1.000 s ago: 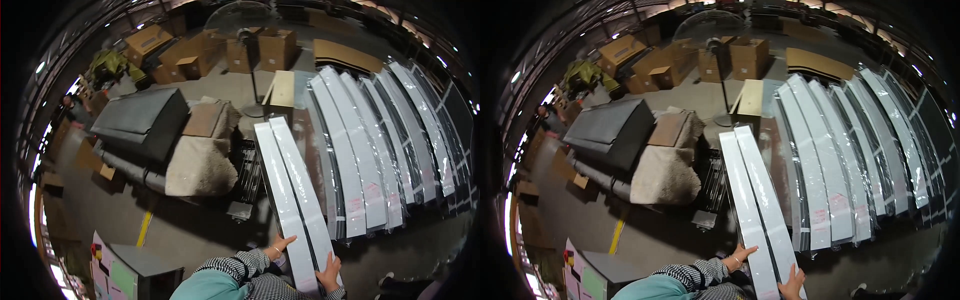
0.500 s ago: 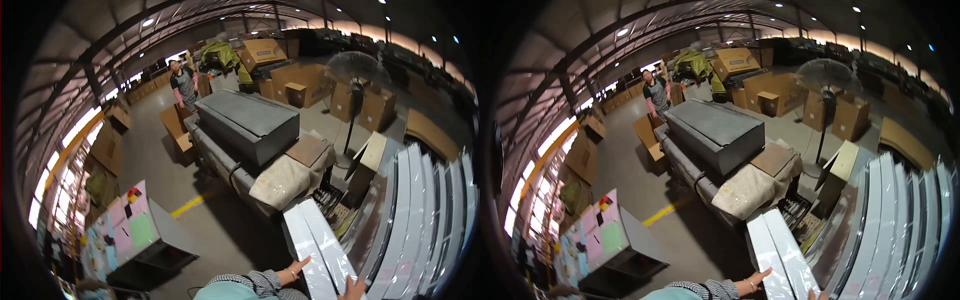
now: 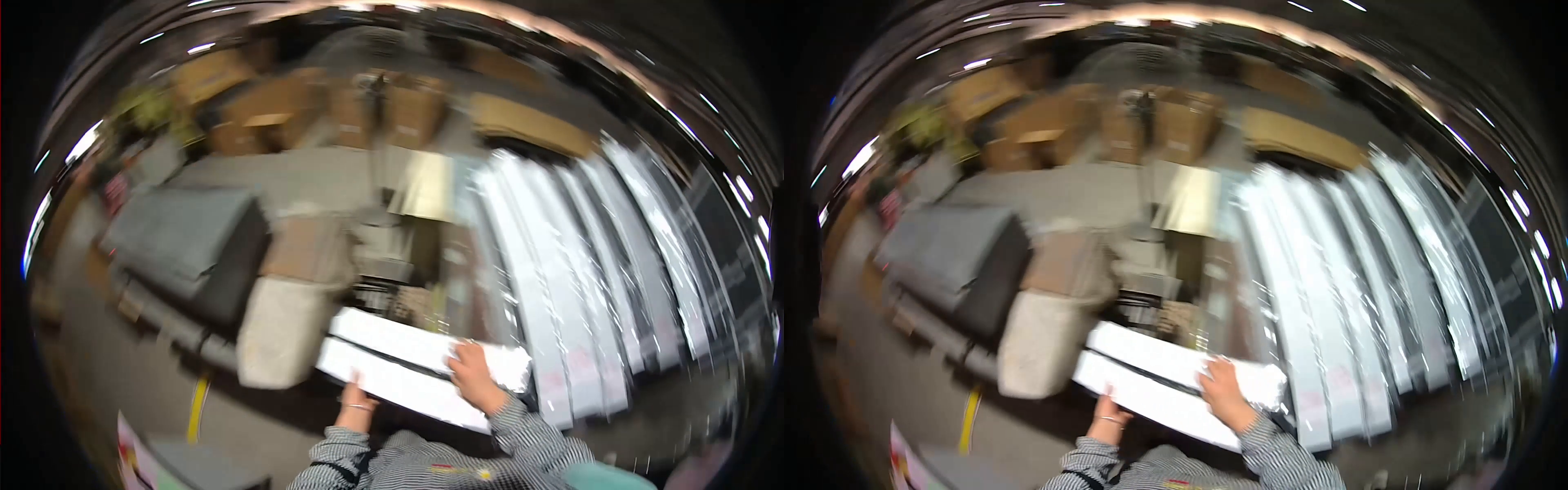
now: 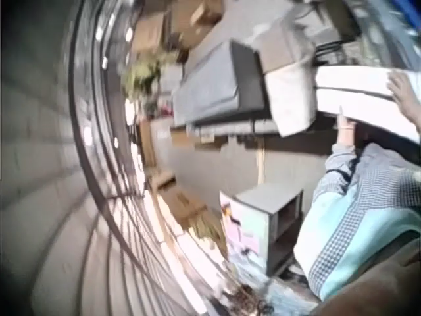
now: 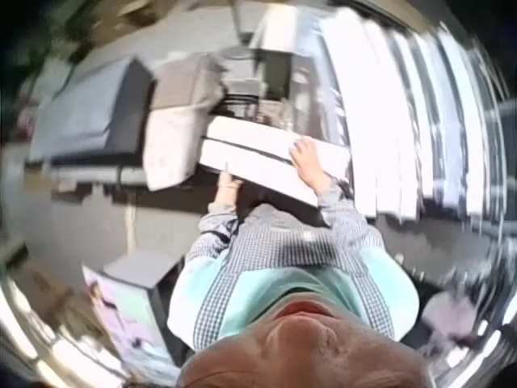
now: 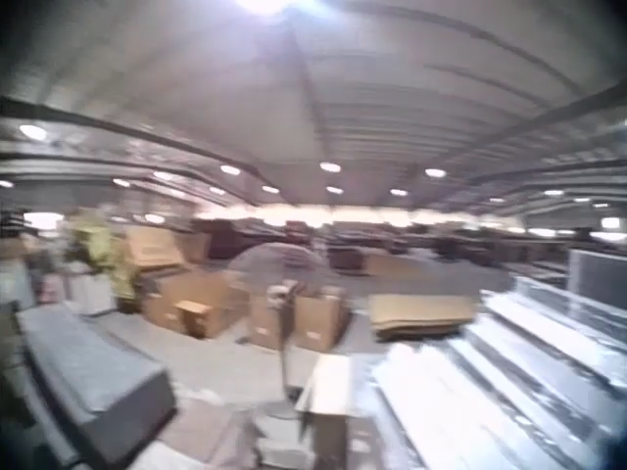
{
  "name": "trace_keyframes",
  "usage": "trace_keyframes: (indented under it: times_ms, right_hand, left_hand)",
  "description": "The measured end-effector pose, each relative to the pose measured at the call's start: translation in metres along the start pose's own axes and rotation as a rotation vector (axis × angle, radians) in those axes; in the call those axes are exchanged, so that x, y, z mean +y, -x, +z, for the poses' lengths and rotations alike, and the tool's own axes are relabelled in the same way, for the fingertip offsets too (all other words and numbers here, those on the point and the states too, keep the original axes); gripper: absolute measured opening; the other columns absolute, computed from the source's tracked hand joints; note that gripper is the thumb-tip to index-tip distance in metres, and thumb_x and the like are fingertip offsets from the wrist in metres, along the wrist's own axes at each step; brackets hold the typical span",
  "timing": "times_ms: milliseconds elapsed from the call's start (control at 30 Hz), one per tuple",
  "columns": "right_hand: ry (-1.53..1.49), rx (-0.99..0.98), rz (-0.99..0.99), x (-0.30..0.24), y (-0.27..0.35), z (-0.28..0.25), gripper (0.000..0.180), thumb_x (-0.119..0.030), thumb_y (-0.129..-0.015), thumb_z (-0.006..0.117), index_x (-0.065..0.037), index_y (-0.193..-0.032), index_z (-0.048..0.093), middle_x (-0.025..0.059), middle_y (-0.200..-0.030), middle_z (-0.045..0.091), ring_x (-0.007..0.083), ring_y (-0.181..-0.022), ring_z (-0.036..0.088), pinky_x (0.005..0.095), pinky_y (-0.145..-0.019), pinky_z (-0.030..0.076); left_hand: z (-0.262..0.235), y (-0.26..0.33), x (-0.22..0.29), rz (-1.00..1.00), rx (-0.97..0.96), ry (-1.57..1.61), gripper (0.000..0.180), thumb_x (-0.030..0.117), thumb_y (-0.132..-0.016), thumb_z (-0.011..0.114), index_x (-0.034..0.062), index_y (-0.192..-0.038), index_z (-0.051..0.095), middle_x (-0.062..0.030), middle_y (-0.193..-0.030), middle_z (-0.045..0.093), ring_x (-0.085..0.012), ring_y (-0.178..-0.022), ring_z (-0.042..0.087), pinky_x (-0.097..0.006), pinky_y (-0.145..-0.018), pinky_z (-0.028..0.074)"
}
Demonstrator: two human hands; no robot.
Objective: Marking cardboard shipping boxes with a pen and then organizing long wrapped components on a warehouse pallet.
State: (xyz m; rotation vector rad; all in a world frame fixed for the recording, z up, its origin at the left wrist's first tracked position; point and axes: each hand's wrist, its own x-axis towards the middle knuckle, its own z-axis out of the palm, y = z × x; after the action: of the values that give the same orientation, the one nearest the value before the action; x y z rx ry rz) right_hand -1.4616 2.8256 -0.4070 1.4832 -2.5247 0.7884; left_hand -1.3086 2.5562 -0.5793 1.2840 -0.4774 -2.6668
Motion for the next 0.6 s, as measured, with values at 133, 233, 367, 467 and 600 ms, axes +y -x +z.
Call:
trace_keyframes:
  times_ms: [133, 233, 367, 467, 600]
  right_hand:
    - [-0.008, 0.228, 0.235, -0.016, -0.005, -0.038, 0.056, -0.005, -0.071, 0.072, -0.003, -0.125, 0.06, 0.0222, -0.135, 0.053, 0.0409, -0.121, 0.052, 0.0491, -0.101, 0.044]
    - [0.208, 0.291, 0.468, 0.016, 0.076, -0.059, 0.058, -0.011, -0.074, 0.072, -0.002, -0.13, 0.058, 0.0228, -0.139, 0.05, 0.0426, -0.125, 0.05, 0.0499, -0.105, 0.041]
    - [0.404, 0.357, 0.8, 0.035, 0.204, -0.099, 0.079, -0.01, -0.072, 0.073, 0.001, -0.144, 0.043, 0.0281, -0.144, 0.039, 0.0465, -0.129, 0.042, 0.0517, -0.109, 0.036]
    - [0.443, 0.237, 0.874, 0.033, 0.246, -0.107, 0.082, -0.009, -0.071, 0.073, 0.003, -0.146, 0.04, 0.0296, -0.145, 0.038, 0.0477, -0.13, 0.041, 0.0523, -0.109, 0.034]
    - [0.509, -0.015, 0.901, 0.025, 0.244, -0.092, 0.094, -0.012, -0.068, 0.076, 0.002, -0.15, 0.032, 0.0321, -0.151, 0.029, 0.0496, -0.134, 0.033, 0.0576, -0.111, 0.028]
  left_hand:
    - [0.034, -0.038, 0.025, 0.221, 0.07, -0.112, 0.072, 0.065, -0.095, 0.052, 0.0115, -0.143, 0.043, -0.0102, -0.143, 0.052, -0.0308, -0.124, 0.056, -0.052, -0.105, 0.043]
    - [0.064, -0.035, -0.041, -0.039, -0.043, -0.245, 0.066, 0.062, -0.096, 0.054, 0.0125, -0.14, 0.049, -0.0095, -0.139, 0.057, -0.0291, -0.126, 0.056, -0.049, -0.106, 0.04]
    - [0.061, -0.014, -0.169, -0.636, -0.346, -0.831, 0.053, 0.051, -0.093, 0.065, 0.0129, -0.13, 0.059, -0.0059, -0.127, 0.065, -0.0194, -0.116, 0.062, -0.041, -0.095, 0.046]
    - [0.1, 0.026, -0.274, -0.553, -0.453, -1.128, 0.058, 0.045, -0.088, 0.073, 0.0077, -0.129, 0.058, -0.0064, -0.119, 0.068, -0.0173, -0.101, 0.066, -0.035, -0.081, 0.052]
    - [0.134, 0.02, -0.37, -0.6, -0.679, -0.917, 0.065, 0.019, -0.077, 0.085, 0.0023, -0.13, 0.051, -0.0092, -0.123, 0.062, -0.0221, -0.112, 0.059, -0.036, -0.091, 0.051]
